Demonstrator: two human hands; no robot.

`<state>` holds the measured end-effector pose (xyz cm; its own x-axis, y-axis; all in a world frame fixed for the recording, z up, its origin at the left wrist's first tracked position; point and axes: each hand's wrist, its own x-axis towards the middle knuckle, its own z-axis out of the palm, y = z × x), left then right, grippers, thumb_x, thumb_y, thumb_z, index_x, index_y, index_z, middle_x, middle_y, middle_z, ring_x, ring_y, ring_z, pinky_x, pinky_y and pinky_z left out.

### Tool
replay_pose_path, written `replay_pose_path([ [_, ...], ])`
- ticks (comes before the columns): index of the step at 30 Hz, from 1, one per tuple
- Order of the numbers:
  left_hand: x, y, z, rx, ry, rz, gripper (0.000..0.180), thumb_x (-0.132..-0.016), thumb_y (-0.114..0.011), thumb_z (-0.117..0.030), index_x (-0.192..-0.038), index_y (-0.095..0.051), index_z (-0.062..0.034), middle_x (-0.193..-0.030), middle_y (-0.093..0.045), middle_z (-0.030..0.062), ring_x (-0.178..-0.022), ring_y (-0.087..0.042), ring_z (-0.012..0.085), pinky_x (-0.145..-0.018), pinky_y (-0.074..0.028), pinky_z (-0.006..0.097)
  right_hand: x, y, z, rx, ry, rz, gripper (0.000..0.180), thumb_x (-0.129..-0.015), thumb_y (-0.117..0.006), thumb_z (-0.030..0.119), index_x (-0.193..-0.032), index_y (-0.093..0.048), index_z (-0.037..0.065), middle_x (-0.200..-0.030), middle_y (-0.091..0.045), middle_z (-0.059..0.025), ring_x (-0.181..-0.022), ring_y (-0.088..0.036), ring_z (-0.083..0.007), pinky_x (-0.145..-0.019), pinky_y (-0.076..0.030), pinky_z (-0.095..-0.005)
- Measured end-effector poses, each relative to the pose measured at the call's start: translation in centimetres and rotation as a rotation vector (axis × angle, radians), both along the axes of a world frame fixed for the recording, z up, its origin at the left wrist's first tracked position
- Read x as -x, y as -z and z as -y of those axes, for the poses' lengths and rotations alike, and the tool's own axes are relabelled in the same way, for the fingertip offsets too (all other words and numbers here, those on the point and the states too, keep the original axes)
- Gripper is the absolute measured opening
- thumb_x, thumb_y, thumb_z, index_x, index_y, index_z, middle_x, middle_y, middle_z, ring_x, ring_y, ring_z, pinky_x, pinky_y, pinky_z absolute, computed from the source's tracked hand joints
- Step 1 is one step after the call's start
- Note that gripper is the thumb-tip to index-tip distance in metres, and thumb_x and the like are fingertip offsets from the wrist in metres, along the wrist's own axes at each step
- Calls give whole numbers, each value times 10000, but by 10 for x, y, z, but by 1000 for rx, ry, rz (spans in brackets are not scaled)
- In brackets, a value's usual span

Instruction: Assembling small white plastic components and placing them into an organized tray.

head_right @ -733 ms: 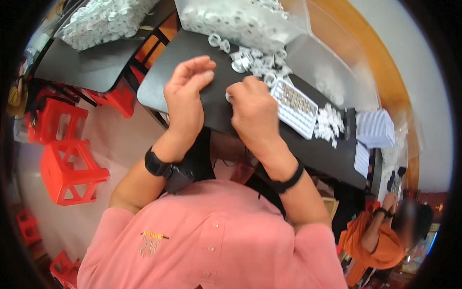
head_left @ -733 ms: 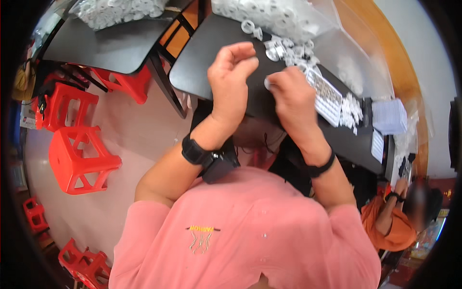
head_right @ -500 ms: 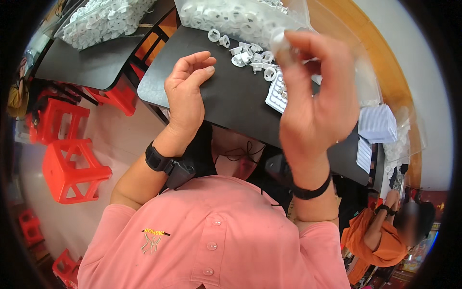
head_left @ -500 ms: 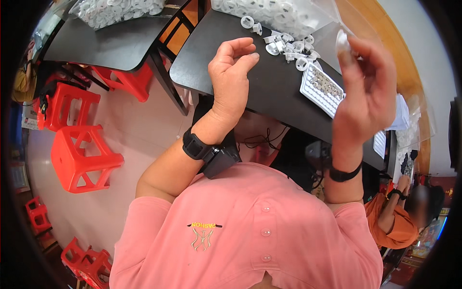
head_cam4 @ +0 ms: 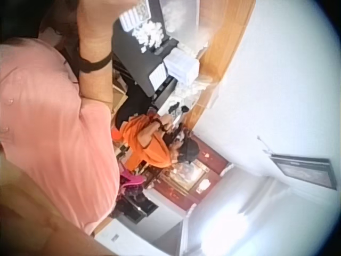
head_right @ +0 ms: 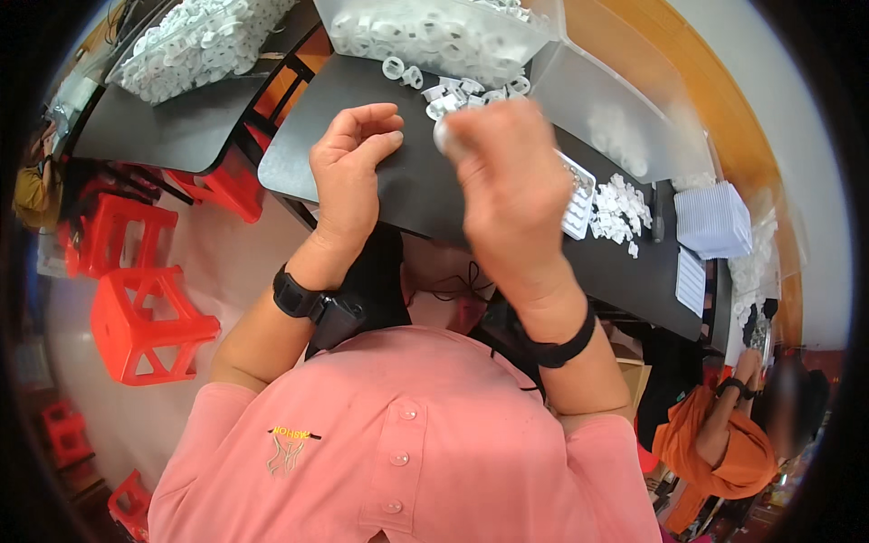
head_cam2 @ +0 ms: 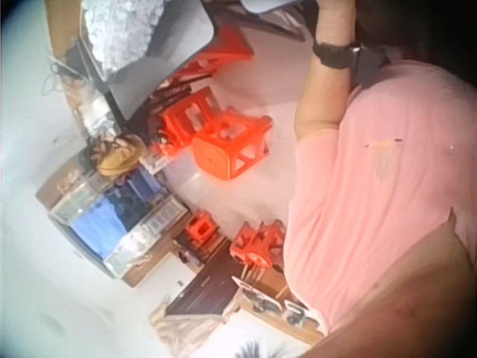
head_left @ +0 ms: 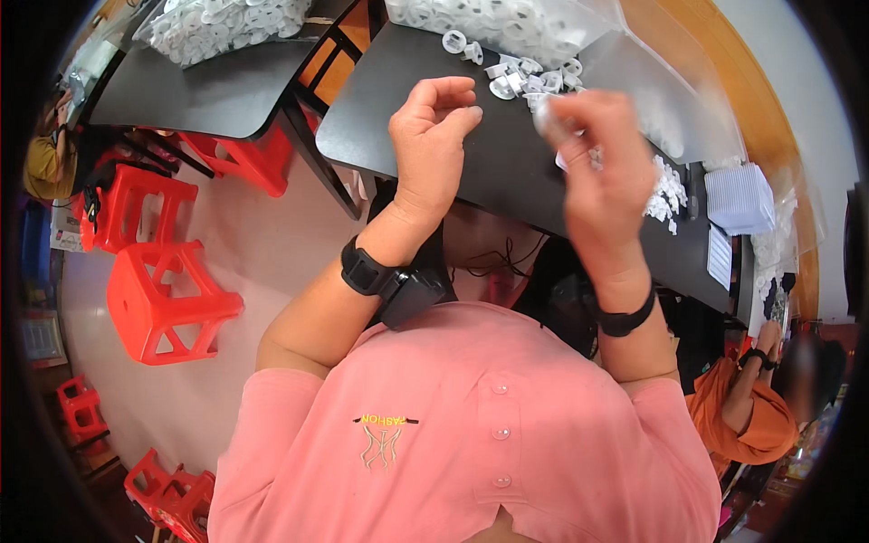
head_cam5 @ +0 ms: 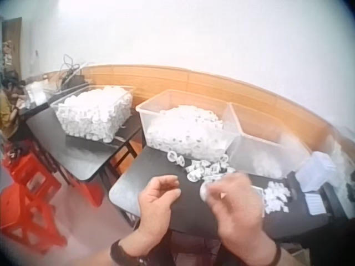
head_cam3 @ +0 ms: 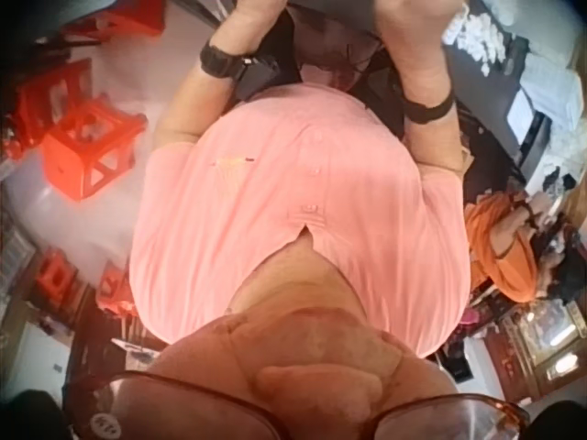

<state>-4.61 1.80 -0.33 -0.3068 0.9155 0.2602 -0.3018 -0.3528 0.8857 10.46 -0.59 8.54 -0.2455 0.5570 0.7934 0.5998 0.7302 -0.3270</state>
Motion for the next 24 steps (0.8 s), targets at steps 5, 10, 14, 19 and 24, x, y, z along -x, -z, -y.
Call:
replay_pose_path([
  [5, 0, -9, -6, 45, 245, -44, 157, -855, -635, 40, -990, -710, 13, -900, -712, 61, -813, -650, 116, -729, -511, 246, -35, -5, -25, 801, -283, -701, 100, -942, -623, 43, -1015, -667, -10, -933, -683, -79, -739, -639, -163, -635, -499, -275],
  [10, -24, -27, 13, 39, 345, 21, 114, -889, -665, -5, -994, -712, 4, -895, -708, 58, -801, -654, 107, -665, -498, 232, -50, 18, -31, 1165, -563, -1038, 236, -945, -630, 78, -1143, -595, -46, -941, -680, -123, -745, -659, -214, -603, -492, -280],
  [14, -41, -43, 20, -106, 293, -14, 107, -894, -624, 87, -963, -676, 25, -890, -676, 28, -807, -666, 88, -694, -536, 236, -60, 26, -31, 1195, -604, -1100, 228, -953, -627, 95, -1130, -599, -45, -949, -676, -121, -753, -649, -212, -611, -489, -285],
  [19, -57, -41, 17, -224, 265, -103, 117, -860, -683, 72, -965, -685, 19, -890, -639, 23, -788, -663, 88, -683, -530, 227, -65, 28, -24, 1186, -642, -1173, 232, -962, -627, 113, -1137, -603, -38, -960, -680, -106, -772, -639, -178, -648, -492, -287],
  [24, -73, -39, 17, -308, 90, -355, 150, -810, -709, 58, -938, -676, -13, -832, -625, 56, -710, -650, 119, -616, -521, 243, -71, 36, -17, 1079, -590, -1198, 195, -970, -625, 103, -1116, -612, -27, -950, -683, -99, -774, -641, -160, -663, -500, -283],
])
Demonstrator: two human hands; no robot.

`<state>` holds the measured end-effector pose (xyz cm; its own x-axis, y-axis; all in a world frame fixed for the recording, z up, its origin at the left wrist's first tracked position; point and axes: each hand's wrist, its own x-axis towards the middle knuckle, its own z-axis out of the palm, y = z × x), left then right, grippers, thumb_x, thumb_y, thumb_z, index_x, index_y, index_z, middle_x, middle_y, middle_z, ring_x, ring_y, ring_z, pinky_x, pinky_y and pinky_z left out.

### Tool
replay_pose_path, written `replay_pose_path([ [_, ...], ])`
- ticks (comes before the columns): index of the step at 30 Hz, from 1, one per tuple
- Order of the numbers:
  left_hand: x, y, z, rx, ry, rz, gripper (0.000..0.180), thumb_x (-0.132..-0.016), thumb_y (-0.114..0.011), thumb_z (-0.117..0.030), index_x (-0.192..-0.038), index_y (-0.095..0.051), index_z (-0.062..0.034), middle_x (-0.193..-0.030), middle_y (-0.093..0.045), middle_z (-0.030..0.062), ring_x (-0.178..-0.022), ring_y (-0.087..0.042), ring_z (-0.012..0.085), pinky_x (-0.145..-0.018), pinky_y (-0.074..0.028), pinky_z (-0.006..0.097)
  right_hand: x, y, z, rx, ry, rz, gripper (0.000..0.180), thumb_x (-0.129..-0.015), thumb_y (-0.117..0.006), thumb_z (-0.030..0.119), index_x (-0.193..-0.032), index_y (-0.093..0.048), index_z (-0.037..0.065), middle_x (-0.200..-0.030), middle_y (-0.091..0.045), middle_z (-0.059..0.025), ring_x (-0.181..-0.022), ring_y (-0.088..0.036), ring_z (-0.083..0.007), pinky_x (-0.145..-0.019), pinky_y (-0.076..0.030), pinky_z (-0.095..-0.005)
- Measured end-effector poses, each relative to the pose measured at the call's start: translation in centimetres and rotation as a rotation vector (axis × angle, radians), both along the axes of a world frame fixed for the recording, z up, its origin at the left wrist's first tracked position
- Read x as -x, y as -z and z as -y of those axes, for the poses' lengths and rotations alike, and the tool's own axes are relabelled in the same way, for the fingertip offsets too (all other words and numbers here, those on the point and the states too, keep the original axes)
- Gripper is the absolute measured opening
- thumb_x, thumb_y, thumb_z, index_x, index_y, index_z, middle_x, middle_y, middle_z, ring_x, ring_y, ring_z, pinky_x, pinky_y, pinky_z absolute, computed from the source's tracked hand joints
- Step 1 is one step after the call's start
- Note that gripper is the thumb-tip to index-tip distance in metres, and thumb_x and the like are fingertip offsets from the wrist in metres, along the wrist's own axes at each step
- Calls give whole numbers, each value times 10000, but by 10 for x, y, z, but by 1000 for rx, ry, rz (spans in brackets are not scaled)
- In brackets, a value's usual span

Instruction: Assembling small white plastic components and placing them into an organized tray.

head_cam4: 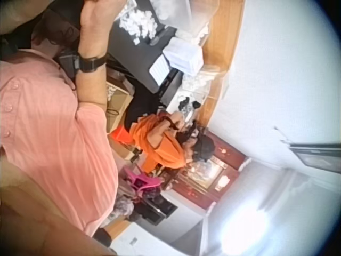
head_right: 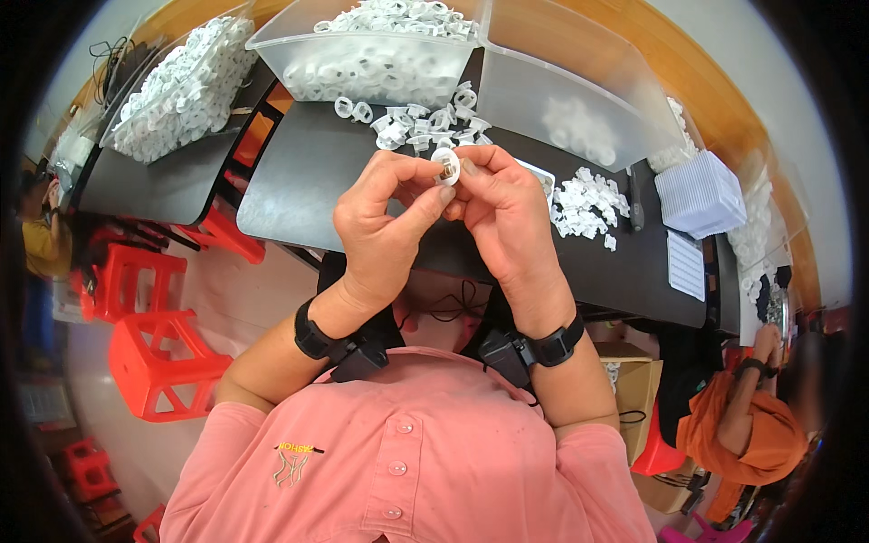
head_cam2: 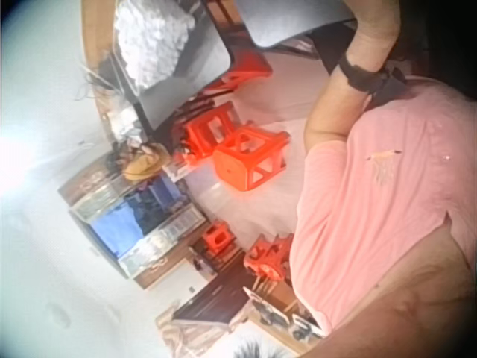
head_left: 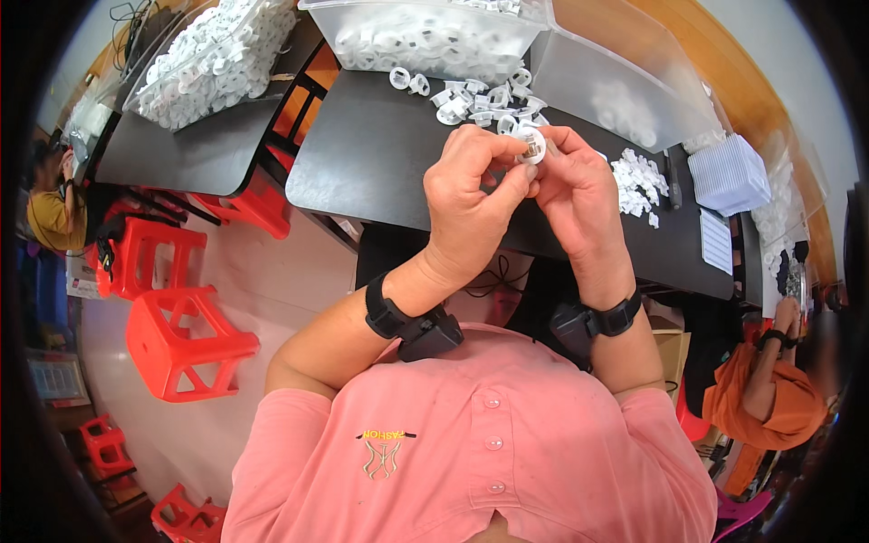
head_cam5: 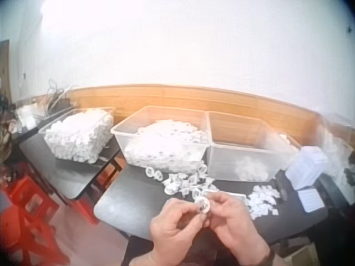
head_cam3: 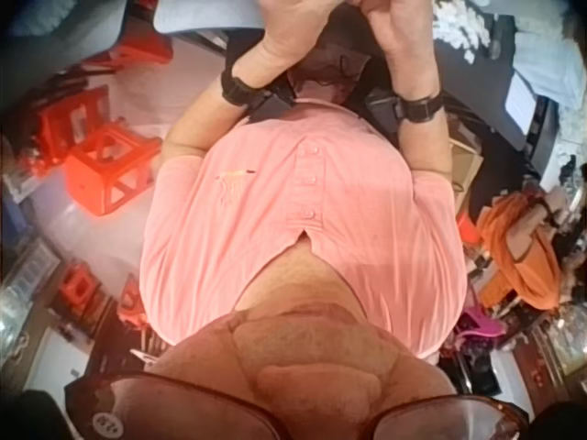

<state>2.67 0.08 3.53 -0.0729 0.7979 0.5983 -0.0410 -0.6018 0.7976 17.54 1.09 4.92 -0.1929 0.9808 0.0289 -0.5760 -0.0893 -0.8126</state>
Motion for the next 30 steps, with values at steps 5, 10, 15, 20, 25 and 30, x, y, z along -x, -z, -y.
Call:
replay_pose_path([
  [5, -16, 0, 1, -131, -135, -58, 211, -764, -746, 42, -943, -674, -40, -816, -613, 46, -702, -592, 148, -559, -482, 266, -6, 4, 6, -113, 119, 3, 131, -962, -633, 60, -1067, -628, -17, -941, -685, -104, -777, -652, -161, -680, -514, -281],
  [10, -19, -5, 0, -198, -63, -80, 200, -773, -767, 35, -939, -670, -22, -809, -613, 47, -697, -599, 135, -583, -480, 257, -17, 0, 11, -154, 117, -23, 110, -947, -647, 34, -1045, -637, -15, -935, -685, -98, -785, -659, -159, -694, -525, -281],
  [15, -28, -3, -1, -228, -120, -100, 187, -771, -790, 29, -902, -661, -3, -800, -610, 54, -689, -601, 129, -610, -483, 247, -21, 3, 12, -163, 127, -87, 114, -943, -645, 26, -1049, -636, -17, -958, -686, -98, -832, -670, -171, -739, -545, -295],
  [20, -36, -6, -5, -273, -40, -135, 185, -768, -790, 36, -881, -649, -3, -828, -622, 57, -723, -590, 133, -630, -485, 249, -33, 6, 9, -182, 113, -96, 122, -956, -623, 36, -1065, -631, -17, -1007, -690, -114, -912, -681, -192, -814, -561, -323],
  [25, -31, 1, -6, -221, 88, -73, 148, -820, -747, 58, -917, -651, 3, -875, -614, 45, -771, -614, 126, -684, -507, 249, -36, 4, 10, -96, 69, -226, 166, -980, -602, 96, -1094, -619, -23, -1017, -693, -125, -895, -680, -213, -777, -561, -340],
  [30, -36, -2, -1, -20, 147, 128, 85, -866, -719, 12, -930, -674, -21, -831, -612, 25, -715, -594, 101, -627, -474, 243, -42, 11, 7, -91, -29, -272, 190, -979, -609, 119, -1106, -615, -22, -1009, -692, -128, -817, -660, -208, -666, -518, -312],
])
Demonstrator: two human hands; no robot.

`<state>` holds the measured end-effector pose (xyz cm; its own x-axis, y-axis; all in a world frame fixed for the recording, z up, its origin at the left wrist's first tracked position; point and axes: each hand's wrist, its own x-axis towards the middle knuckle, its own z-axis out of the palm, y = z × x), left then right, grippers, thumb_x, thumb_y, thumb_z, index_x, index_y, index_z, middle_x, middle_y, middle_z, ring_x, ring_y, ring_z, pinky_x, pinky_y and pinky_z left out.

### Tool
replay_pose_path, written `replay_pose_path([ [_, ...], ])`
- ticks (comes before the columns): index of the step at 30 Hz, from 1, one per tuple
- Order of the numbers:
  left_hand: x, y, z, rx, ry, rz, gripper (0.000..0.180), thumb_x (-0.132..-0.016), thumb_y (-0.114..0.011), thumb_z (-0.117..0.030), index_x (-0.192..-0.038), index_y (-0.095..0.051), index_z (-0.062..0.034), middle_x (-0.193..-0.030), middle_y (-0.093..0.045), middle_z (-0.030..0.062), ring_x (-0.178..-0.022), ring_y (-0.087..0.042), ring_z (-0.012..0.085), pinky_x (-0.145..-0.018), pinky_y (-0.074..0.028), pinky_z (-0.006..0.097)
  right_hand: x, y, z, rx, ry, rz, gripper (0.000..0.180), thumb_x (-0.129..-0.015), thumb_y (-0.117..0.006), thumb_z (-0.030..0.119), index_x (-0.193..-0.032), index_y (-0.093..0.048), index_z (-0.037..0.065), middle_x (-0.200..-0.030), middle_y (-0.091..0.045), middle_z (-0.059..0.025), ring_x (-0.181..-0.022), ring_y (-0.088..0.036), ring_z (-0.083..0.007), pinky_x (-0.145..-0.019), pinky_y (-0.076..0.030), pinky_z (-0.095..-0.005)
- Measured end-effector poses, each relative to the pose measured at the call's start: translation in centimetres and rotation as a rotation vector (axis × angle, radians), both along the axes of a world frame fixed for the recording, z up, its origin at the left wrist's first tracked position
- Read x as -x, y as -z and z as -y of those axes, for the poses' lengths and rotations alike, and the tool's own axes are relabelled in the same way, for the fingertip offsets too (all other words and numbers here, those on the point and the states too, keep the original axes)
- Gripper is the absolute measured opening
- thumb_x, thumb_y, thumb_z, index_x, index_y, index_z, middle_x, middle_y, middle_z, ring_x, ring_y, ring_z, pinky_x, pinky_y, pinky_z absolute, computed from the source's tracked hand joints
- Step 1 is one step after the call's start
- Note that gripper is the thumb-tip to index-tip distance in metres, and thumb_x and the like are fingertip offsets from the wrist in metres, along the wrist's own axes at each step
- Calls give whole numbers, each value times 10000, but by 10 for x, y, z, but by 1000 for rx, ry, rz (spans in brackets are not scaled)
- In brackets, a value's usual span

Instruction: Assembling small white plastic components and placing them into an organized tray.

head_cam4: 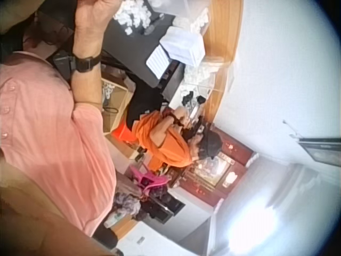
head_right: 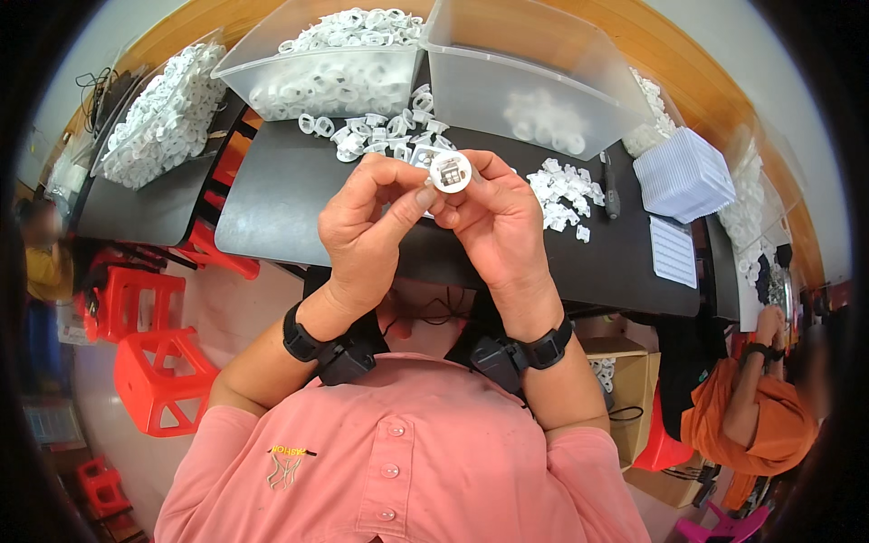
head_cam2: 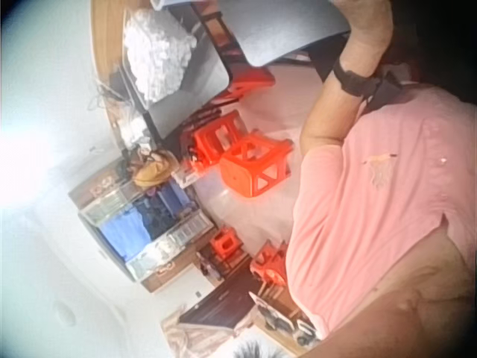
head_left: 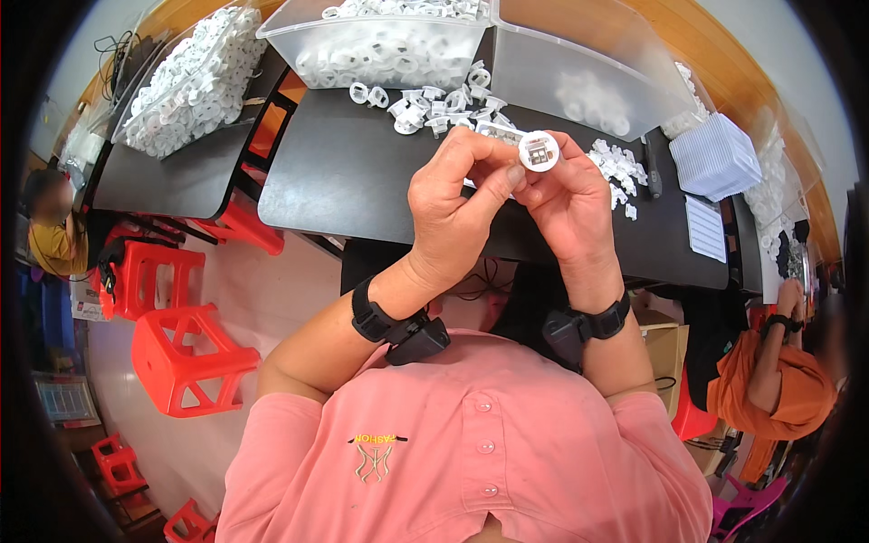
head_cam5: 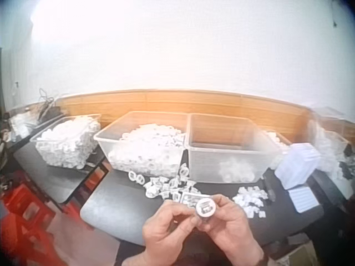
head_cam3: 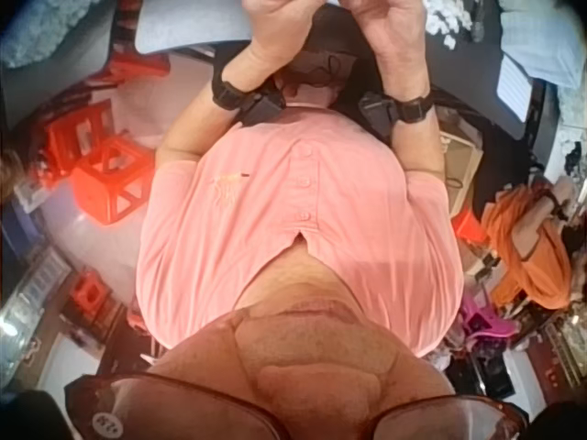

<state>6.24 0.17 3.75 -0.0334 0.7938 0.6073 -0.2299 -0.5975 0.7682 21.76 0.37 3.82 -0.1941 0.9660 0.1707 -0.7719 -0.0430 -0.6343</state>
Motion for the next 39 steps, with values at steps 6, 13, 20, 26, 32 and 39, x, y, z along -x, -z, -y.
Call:
replay_pose_path([
  [6, 9, -12, -3, -27, 47, -129, 119, -915, -696, -70, -1021, -704, -16, -852, -613, 14, -734, -593, 87, -628, -478, 240, 4, -14, 10, 22, 21, 83, 211, -976, -617, 133, -1121, -603, -18, -971, -691, -134, -771, -660, -211, -615, -493, -299],
  [13, 26, -27, -10, 336, 398, -106, 151, -921, -682, -64, -1038, -709, 28, -914, -669, 71, -764, -646, 132, -627, -523, 240, -8, -27, 12, 126, -17, 357, 190, -950, -622, 93, -1106, -589, -10, -838, -679, -122, -650, -645, -183, -539, -462, -264],
  [20, 14, -20, -6, 601, 470, 2, 89, -897, -711, -56, -888, -647, 6, -882, -690, 113, -715, -670, 170, -571, -551, 268, -3, -29, 12, 129, 139, 567, 230, -854, -709, 96, -1036, -604, 1, -738, -648, -58, -561, -586, -96, -472, -400, -207],
  [26, 12, -20, -8, 620, 495, 61, 89, -881, -696, -29, -863, -612, -6, -881, -670, 124, -761, -676, 218, -606, -535, 312, -28, -20, 8, -48, 391, 911, 180, -871, -715, 173, -914, -633, 20, -709, -643, -56, -610, -622, -156, -539, -457, -283],
  [32, 46, -1, -28, 770, 589, 238, 143, -943, -643, -135, -890, -579, -19, -1077, -682, 230, -863, -668, 268, -679, -520, 329, -144, -34, 1, 11, 1025, 2078, 278, -839, -725, 310, -964, -670, 68, -968, -711, -160, -924, -668, -368, -767, -510, -468],
  [39, 63, 7, -36, 876, 641, 311, 187, -946, -680, -174, -974, -564, -31, -988, -695, 208, -730, -646, 220, -567, -462, 279, -205, -8, -22, 70, 732, 2186, 415, -777, -750, 279, -1123, -654, 70, -1044, -716, -174, -1015, -670, -356, -835, -512, -456],
])
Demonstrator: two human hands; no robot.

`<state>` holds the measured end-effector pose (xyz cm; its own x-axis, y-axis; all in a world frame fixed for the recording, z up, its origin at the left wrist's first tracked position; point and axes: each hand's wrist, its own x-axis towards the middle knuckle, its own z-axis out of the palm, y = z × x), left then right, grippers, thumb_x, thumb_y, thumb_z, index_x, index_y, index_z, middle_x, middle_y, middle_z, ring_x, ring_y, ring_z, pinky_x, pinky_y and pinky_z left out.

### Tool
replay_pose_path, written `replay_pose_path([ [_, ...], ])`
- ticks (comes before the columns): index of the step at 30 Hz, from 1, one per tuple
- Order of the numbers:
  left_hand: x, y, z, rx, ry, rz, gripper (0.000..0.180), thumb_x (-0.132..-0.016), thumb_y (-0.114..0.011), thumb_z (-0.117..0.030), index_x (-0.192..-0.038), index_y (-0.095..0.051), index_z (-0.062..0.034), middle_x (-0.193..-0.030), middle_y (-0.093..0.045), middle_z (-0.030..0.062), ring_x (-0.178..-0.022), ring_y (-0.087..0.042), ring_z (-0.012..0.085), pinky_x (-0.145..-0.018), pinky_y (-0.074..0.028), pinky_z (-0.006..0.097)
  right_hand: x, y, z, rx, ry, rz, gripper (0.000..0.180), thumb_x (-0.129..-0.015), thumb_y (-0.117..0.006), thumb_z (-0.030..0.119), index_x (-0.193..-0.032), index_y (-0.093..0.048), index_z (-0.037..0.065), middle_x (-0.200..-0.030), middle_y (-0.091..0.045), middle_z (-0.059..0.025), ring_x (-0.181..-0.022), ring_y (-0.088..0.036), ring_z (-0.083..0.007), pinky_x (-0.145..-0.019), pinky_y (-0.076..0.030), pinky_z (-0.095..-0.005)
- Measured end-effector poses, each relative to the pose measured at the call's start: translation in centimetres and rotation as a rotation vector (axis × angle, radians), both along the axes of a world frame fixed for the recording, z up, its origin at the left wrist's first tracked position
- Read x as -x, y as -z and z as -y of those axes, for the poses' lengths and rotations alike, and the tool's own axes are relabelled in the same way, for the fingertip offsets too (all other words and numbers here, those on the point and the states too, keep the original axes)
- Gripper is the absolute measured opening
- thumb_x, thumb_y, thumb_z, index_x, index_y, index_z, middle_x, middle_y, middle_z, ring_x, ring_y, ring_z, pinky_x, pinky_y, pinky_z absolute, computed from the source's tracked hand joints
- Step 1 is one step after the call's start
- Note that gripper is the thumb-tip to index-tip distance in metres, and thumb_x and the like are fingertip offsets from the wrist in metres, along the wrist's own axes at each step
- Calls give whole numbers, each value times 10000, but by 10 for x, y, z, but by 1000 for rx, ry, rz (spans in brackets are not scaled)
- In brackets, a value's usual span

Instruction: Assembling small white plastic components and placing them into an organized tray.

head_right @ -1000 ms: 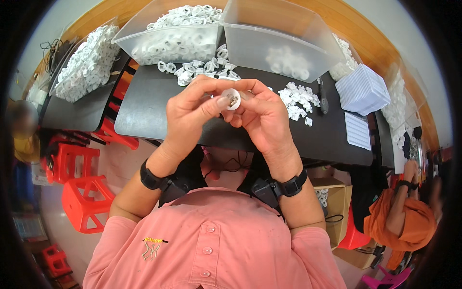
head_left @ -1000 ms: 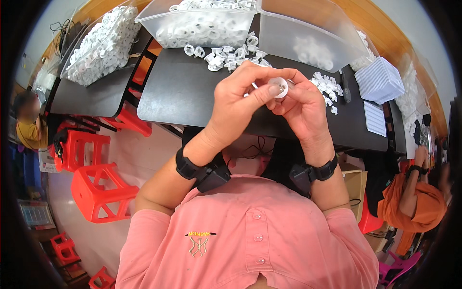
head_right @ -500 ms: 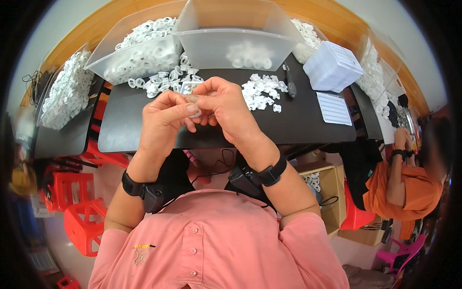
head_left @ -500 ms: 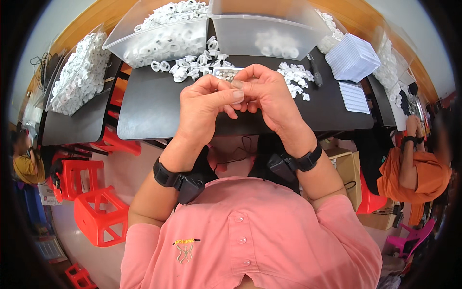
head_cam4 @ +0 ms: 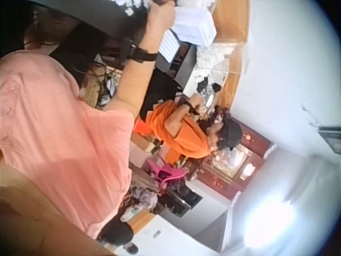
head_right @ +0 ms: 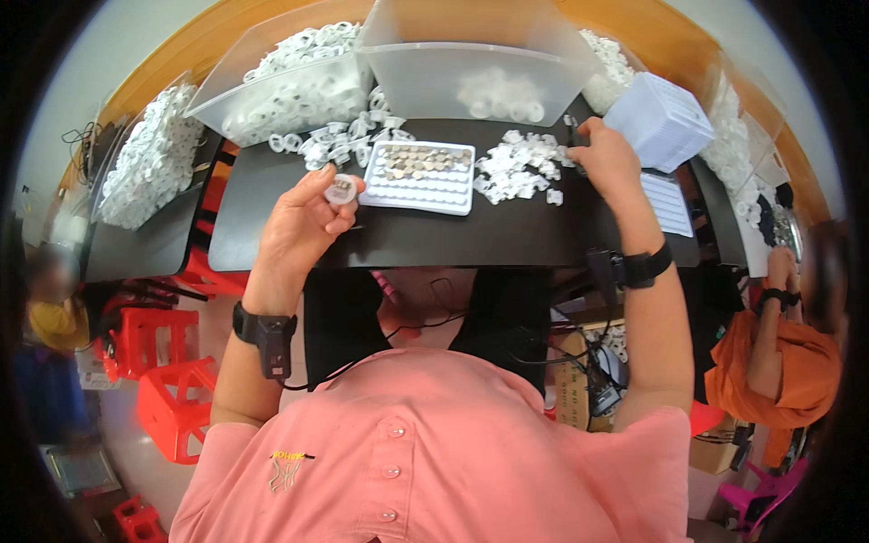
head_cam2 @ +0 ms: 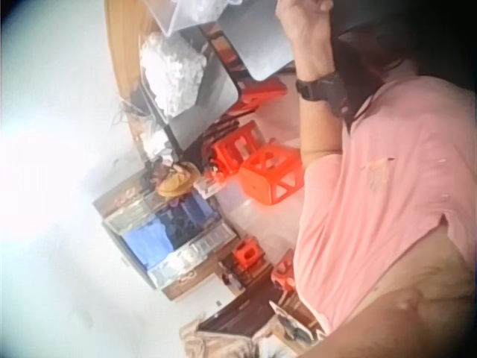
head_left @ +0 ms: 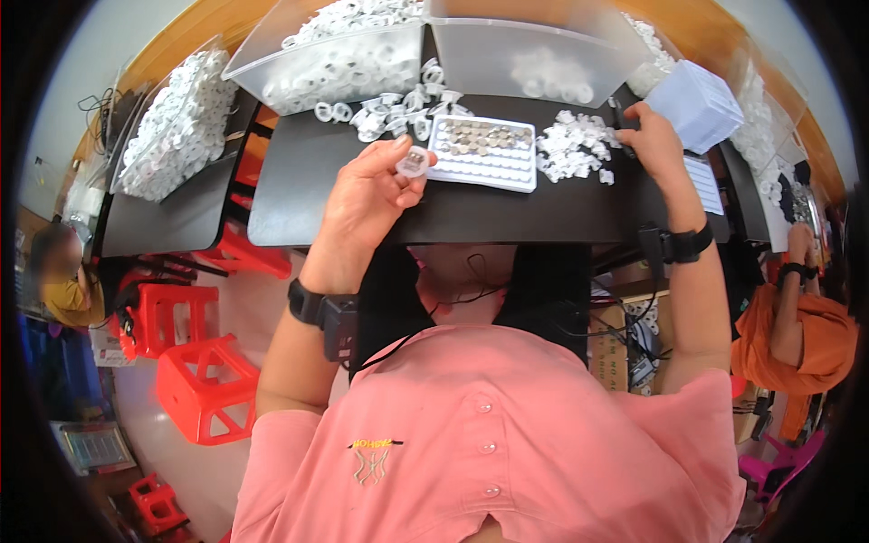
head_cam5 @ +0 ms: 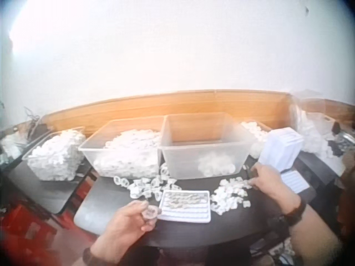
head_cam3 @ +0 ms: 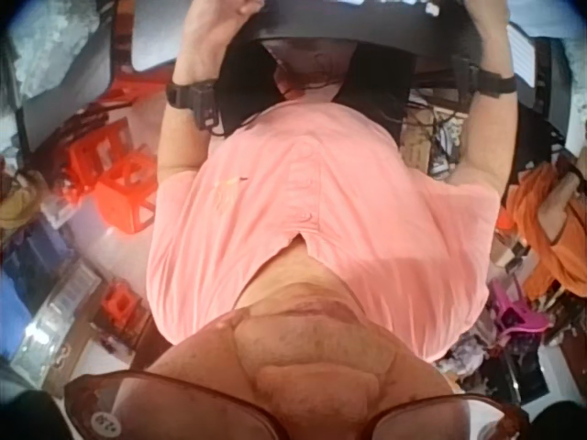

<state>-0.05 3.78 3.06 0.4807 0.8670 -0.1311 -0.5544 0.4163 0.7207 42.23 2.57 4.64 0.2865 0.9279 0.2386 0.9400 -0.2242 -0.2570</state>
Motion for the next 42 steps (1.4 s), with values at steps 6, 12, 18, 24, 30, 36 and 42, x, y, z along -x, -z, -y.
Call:
replay_pose_path([
  [6, -3, -7, -1, 99, -37, 77, 184, -981, -625, -194, -1022, -513, -54, -974, -663, 214, -708, -566, 223, -529, -417, 283, -20, -10, 8, -20, 140, -712, 452, -763, -740, 166, -1187, -661, 28, -874, -682, -105, -799, -679, -237, -684, -510, -345],
  [12, 8, 0, -6, 92, -8, 163, 164, -993, -572, -152, -1068, -508, -21, -1029, -614, 227, -748, -520, 230, -556, -414, 291, 35, -17, 84, -353, -192, -1641, 464, -941, -588, 157, -1355, -514, -40, -850, -592, -83, -671, -584, -206, -613, -450, -300],
  [18, 6, 7, -10, 27, 1, 185, 200, -990, -582, -151, -1147, -586, -27, -1030, -622, 210, -759, -519, 228, -571, -413, 283, 128, -19, 81, 50, -519, -1494, 366, -936, -597, 174, -1247, -572, -19, -773, -536, -22, -568, -531, -137, -532, -389, -241],
  [24, 5, 12, -10, -85, -60, 86, 235, -997, -588, -194, -1175, -604, -40, -1048, -629, 194, -803, -556, 226, -587, -419, 277, 198, -25, 63, 51, -608, -817, 264, -961, -613, 257, -1086, -565, 30, -762, -597, -92, -644, -613, -239, -578, -419, -358],
  [30, 7, 10, -8, -172, -97, 38, 223, -1005, -578, -201, -1151, -607, -36, -1043, -644, 186, -792, -577, 209, -575, -420, 278, 215, -20, 50, -41, -694, -461, 191, -988, -564, 221, -954, -538, 35, -844, -642, -199, -783, -636, -403, -677, -464, -493],
  [36, 3, 6, -3, -227, -110, -4, 221, -1005, -580, -187, -1148, -611, -21, -1025, -665, 170, -782, -598, 201, -560, -419, 277, 228, -17, 47, -87, -656, -347, 179, -979, -561, 198, -948, -557, 22, -840, -631, -193, -789, -618, -413, -680, -462, -485],
  [42, 3, 4, 0, -280, -116, 11, 213, -973, -625, -125, -1141, -642, 6, -984, -671, 117, -783, -637, 200, -548, -448, 299, 232, -22, 43, -67, -650, -345, 196, -977, -567, 201, -925, -575, 12, -817, -663, -209, -799, -654, -406, -688, -492, -498],
])
